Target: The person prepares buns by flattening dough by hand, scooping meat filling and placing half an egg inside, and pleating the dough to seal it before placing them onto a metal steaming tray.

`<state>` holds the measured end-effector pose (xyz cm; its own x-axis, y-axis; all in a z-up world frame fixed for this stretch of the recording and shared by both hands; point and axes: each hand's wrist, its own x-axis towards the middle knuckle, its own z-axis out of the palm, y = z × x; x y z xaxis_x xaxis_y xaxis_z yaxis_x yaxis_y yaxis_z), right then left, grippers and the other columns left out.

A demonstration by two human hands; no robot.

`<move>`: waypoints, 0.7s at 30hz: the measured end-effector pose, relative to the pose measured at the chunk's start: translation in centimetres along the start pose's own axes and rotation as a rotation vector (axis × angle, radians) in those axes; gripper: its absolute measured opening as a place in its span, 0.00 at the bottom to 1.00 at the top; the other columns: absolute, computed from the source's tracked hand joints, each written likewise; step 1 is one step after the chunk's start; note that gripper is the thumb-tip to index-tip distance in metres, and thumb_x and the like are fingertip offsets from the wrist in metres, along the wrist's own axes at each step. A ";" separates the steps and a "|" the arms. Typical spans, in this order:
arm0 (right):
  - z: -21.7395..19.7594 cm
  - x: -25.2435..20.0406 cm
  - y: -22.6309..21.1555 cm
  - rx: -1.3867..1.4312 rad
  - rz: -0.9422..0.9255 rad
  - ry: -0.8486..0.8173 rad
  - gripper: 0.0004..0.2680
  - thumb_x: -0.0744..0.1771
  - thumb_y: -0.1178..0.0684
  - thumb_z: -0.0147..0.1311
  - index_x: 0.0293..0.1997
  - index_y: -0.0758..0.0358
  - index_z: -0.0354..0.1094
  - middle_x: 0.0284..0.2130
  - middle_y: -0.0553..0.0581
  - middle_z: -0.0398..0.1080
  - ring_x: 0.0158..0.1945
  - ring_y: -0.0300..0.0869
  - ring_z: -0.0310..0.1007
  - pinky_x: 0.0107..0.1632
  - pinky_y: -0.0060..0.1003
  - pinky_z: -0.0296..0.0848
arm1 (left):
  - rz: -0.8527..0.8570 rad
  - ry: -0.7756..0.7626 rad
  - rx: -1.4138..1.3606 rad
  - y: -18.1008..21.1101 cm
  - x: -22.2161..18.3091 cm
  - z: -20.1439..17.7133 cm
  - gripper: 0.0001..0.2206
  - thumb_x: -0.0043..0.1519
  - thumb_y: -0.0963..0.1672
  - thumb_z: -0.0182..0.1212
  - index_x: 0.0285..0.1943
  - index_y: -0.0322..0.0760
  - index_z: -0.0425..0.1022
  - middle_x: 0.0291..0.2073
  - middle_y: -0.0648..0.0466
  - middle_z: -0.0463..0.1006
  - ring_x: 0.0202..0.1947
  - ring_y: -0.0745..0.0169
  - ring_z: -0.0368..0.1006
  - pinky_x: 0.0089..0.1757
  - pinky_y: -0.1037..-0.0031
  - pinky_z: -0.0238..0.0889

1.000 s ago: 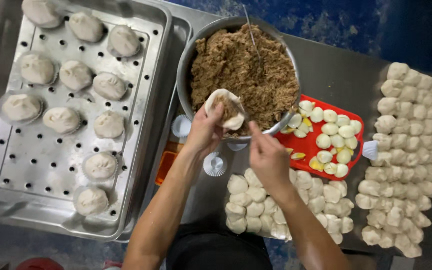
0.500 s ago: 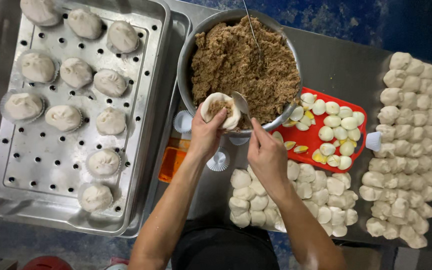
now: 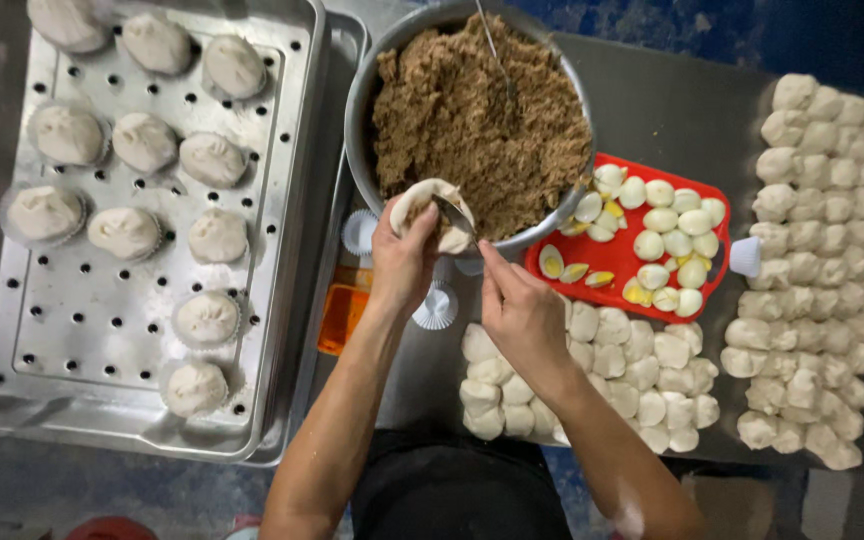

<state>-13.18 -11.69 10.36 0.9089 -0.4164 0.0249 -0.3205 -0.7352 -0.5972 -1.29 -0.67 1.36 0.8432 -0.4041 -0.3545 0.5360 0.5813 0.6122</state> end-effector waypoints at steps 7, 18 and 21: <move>-0.9 0.4 0.7 0.047 -0.068 0.049 0.12 0.67 0.57 0.54 0.56 0.60 0.74 0.31 0.63 0.76 0.33 0.55 0.77 0.35 0.47 0.73 | -0.029 -0.017 0.054 -0.3 -0.1 0.3 0.11 0.66 0.37 0.58 0.57 0.29 0.72 0.46 0.48 0.79 0.42 0.60 0.79 0.43 0.68 0.77; -0.4 1.8 1.5 0.218 -0.151 0.055 0.09 0.67 0.55 0.54 0.50 0.62 0.76 0.36 0.65 0.78 0.38 0.55 0.80 0.39 0.44 0.77 | -0.188 0.110 0.151 1.8 -0.8 0.1 0.12 0.65 0.42 0.56 0.56 0.34 0.73 0.41 0.50 0.80 0.38 0.59 0.80 0.37 0.65 0.79; 0.1 1.8 2.6 0.193 0.053 -0.005 0.09 0.66 0.53 0.56 0.48 0.59 0.78 0.33 0.66 0.78 0.37 0.55 0.81 0.38 0.45 0.77 | -0.172 0.098 0.203 1.5 -0.3 -0.8 0.11 0.66 0.41 0.57 0.55 0.32 0.73 0.40 0.50 0.81 0.38 0.58 0.81 0.37 0.64 0.79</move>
<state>-12.30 -14.27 8.79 0.8936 -0.4486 -0.0148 -0.3115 -0.5961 -0.7400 -0.73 0.87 1.78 0.7456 -0.4084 -0.5266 0.6609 0.3525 0.6625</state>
